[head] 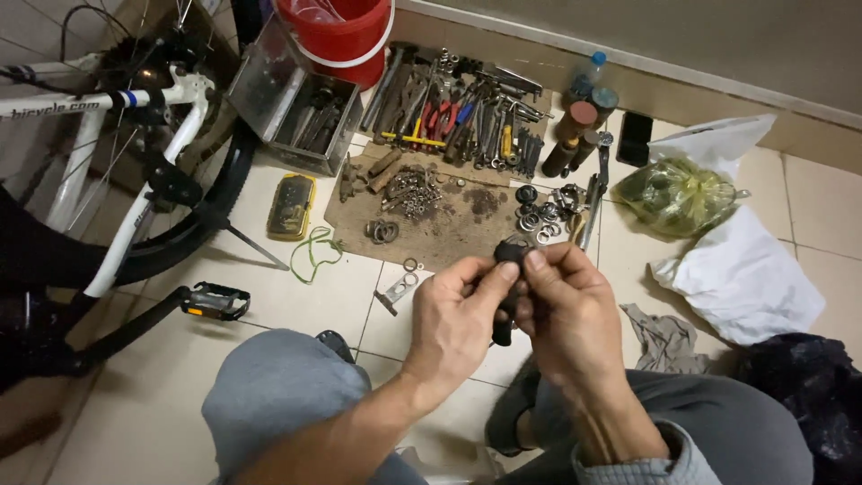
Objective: The person sits on the floor and cleans small bicycle parts. They wipe a metal ring with a black cloth, then use a wire brush to scrub the same ring, and finally wipe it again with a gray cloth.
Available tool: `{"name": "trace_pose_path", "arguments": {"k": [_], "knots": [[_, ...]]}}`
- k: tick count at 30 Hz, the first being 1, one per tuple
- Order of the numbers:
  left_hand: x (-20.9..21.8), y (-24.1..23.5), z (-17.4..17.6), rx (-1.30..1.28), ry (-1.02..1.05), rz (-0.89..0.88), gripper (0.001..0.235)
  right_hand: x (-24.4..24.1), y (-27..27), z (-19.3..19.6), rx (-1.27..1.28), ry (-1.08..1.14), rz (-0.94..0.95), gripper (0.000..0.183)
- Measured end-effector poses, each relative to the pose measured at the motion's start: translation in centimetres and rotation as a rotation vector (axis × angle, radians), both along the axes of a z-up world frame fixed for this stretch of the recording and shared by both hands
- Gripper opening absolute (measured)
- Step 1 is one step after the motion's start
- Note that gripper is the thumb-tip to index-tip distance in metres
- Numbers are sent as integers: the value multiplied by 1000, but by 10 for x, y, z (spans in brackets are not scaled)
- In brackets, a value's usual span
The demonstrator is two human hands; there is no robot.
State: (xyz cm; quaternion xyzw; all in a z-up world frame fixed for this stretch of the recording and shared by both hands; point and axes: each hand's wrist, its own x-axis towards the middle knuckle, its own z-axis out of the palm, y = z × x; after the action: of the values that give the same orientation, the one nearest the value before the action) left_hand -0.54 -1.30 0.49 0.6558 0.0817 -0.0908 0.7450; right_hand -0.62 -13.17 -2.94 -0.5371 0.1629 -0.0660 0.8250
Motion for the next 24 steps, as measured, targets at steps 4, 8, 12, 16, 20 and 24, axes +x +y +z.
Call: {"name": "trace_pose_path", "arguments": {"k": [4,8,12,16,20,24], "knots": [[4,11,-9,92,-71,-2,20,2,-7,19,-205,-63,76,12],[6,18,-1,259,-269,-87,18,1,-20,25,-372,-94,105,14],[0,4,9,154,-149,-10,17,-5,0,5,-163,-104,-75,11],[8,6,2,108,16,-29,20,3,-4,-5,57,-93,-115,10],[6,11,13,57,224,-20,27,1,-24,32,160,-31,-139,10],[8,23,24,82,297,-124,32,-18,-54,97,189,-58,74,14]]}}
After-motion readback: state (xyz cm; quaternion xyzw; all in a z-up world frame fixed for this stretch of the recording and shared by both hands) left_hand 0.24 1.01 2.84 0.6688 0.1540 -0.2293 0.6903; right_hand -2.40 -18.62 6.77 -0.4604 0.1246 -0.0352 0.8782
